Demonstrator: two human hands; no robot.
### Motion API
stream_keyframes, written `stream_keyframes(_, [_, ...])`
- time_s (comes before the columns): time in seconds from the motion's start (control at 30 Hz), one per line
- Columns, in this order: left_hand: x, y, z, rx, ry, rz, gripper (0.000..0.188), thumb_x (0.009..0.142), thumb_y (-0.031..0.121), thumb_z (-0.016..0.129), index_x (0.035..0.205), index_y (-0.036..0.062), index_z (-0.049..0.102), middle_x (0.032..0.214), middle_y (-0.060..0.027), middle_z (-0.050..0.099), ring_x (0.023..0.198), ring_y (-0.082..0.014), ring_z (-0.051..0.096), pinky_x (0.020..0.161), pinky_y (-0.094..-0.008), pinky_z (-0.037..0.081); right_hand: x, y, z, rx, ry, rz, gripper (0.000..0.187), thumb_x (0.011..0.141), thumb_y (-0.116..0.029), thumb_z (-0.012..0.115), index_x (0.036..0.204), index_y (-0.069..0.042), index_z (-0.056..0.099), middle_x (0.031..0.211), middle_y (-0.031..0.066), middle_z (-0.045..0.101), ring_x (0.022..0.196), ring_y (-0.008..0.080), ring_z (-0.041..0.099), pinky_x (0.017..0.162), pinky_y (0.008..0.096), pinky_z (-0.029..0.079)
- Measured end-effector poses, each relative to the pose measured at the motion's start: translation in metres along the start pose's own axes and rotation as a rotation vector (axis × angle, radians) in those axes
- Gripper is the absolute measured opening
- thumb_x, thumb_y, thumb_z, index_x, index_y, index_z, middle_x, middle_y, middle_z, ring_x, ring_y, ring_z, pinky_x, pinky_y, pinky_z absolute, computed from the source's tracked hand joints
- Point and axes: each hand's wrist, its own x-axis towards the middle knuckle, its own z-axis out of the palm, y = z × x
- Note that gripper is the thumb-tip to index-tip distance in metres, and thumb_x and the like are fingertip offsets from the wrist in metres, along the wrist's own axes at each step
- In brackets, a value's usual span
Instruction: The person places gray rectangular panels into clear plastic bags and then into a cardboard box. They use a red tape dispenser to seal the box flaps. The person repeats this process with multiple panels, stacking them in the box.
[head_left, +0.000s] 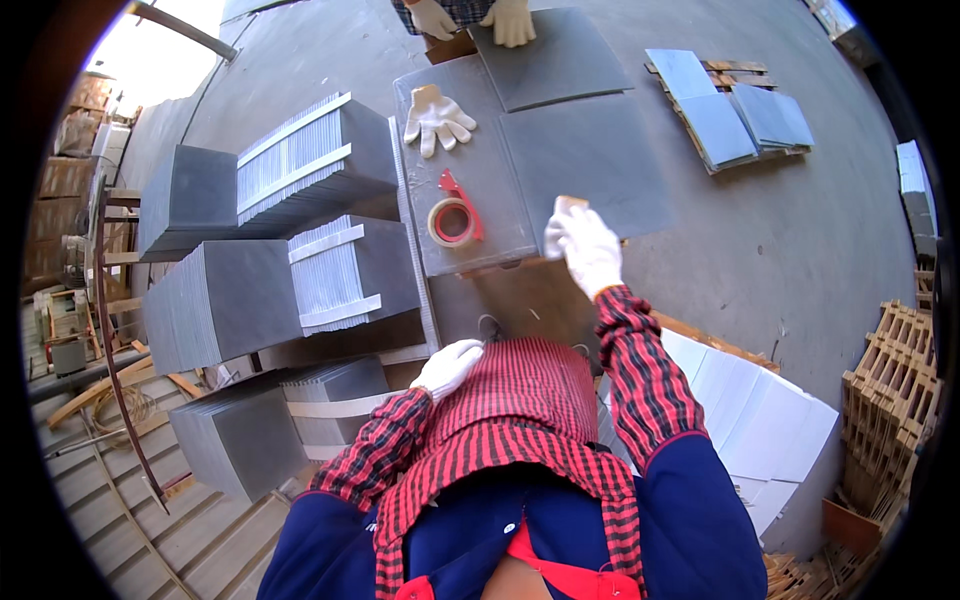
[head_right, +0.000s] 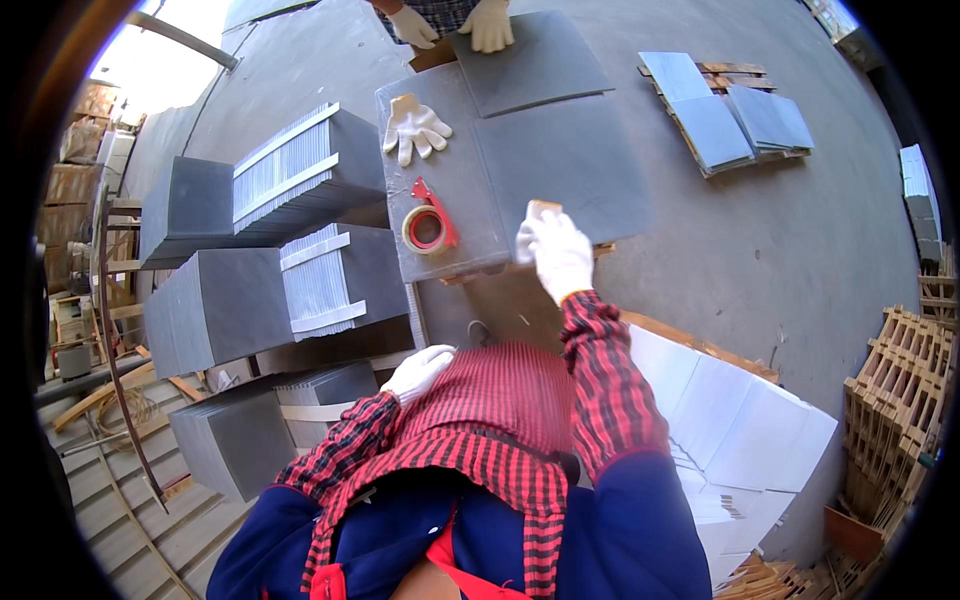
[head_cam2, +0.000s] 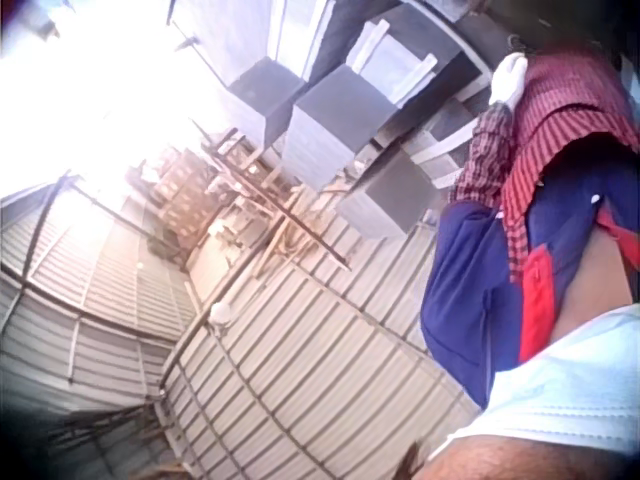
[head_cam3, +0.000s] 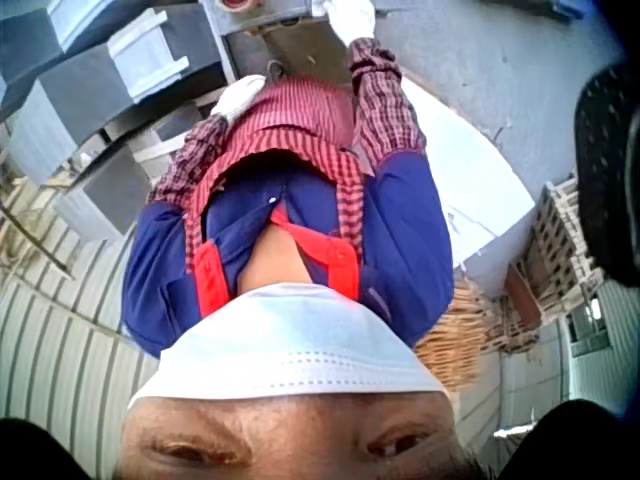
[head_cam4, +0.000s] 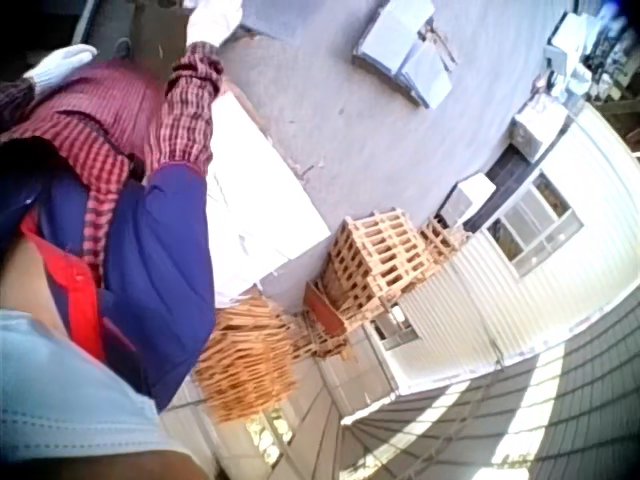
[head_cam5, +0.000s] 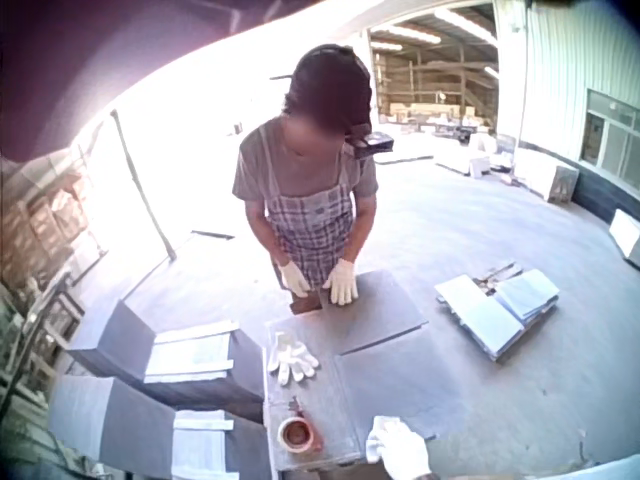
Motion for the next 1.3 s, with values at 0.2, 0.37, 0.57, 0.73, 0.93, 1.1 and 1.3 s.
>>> stream_keyframes(0.2, [0.005, -0.025, -0.021, -0.109, 0.163, -0.11, 0.046, 0.101, 0.038, 0.051, 0.129, 0.0042, 0.063, 0.13, -0.0168, 0.065, 0.124, -0.0315, 0.059, 0.107, -0.0366, 0.044, 0.049, -0.02, 0.05, -0.118, -0.301, -0.136, 0.059, 0.089, -0.036, 0.065, 0.142, -0.015, 0.049, 0.151, 0.0146, 0.045, 0.141, 0.0392, 0.037, 0.114, 0.0544, 0.027])
stream_keyframes(0.37, [0.04, 0.005, -0.001, -0.203, 0.123, -0.153, 0.046, 0.101, 0.037, 0.051, 0.131, 0.0041, 0.062, 0.13, -0.0156, 0.065, 0.125, -0.0304, 0.059, 0.107, -0.0362, 0.043, 0.133, -0.005, 0.067, 0.013, -0.243, -0.294, 0.056, 0.09, -0.033, 0.064, 0.141, -0.013, 0.052, 0.151, 0.0148, 0.046, 0.14, 0.0368, 0.04, 0.114, 0.0532, 0.028])
stream_keyframes(0.57, [0.088, 0.091, 0.029, -0.483, 0.138, -0.17, 0.041, 0.103, 0.027, 0.054, 0.133, -0.0007, 0.059, 0.13, -0.0137, 0.064, 0.124, -0.0223, 0.058, 0.108, -0.0329, 0.042, 0.224, 0.048, 0.083, 0.09, -0.068, -0.522, 0.042, 0.092, -0.029, 0.063, 0.132, -0.015, 0.058, 0.144, 0.0097, 0.054, 0.136, 0.0304, 0.045, 0.111, 0.0459, 0.035])
stream_keyframes(0.73, [0.113, 0.146, 0.044, -0.456, 0.091, -0.203, 0.042, 0.102, 0.03, 0.054, 0.133, 0.0014, 0.06, 0.133, -0.0142, 0.063, 0.127, -0.0246, 0.057, 0.109, -0.0342, 0.042, 0.243, 0.141, 0.048, 0.112, -0.053, -0.453, 0.042, 0.088, -0.028, 0.065, 0.128, -0.015, 0.061, 0.14, 0.0109, 0.056, 0.137, 0.0326, 0.046, 0.11, 0.0475, 0.035])
stream_keyframes(0.93, [0.132, 0.161, 0.061, -0.377, 0.082, -0.169, 0.043, 0.101, 0.031, 0.054, 0.132, 0.0017, 0.06, 0.132, -0.0159, 0.063, 0.127, -0.0268, 0.057, 0.109, -0.0351, 0.042, 0.229, 0.227, 0.01, -0.036, 0.004, -0.091, 0.04, 0.093, -0.023, 0.061, 0.13, -0.011, 0.06, 0.138, 0.0137, 0.054, 0.127, 0.0362, 0.048, 0.102, 0.0469, 0.039])
stream_keyframes(1.1, [0.134, 0.149, 0.076, -0.579, 0.2, -0.246, 0.044, 0.101, 0.03, 0.055, 0.133, 0.0015, 0.059, 0.128, -0.0126, 0.066, 0.119, -0.0211, 0.06, 0.105, -0.032, 0.044, 0.196, 0.155, 0.023, -0.115, -0.03, -0.013, 0.036, 0.081, -0.014, 0.056, 0.117, -0.011, 0.06, 0.112, 0.017, 0.056, 0.101, 0.0386, 0.05, 0.087, 0.0517, 0.039])
stream_keyframes(1.3, [0.148, 0.14, 0.059, -1.027, 0.493, -0.553, 0.06, 0.105, 0.045, 0.046, 0.149, 0.0058, 0.042, 0.138, -0.012, 0.059, 0.121, -0.0223, 0.058, 0.103, -0.0387, 0.045, 0.076, 0.043, 0.051, 0.298, -0.325, -0.463, 0.051, 0.075, -0.014, 0.065, 0.126, -0.018, 0.059, 0.134, 0.0087, 0.055, 0.128, 0.0367, 0.047, 0.109, 0.0519, 0.037])
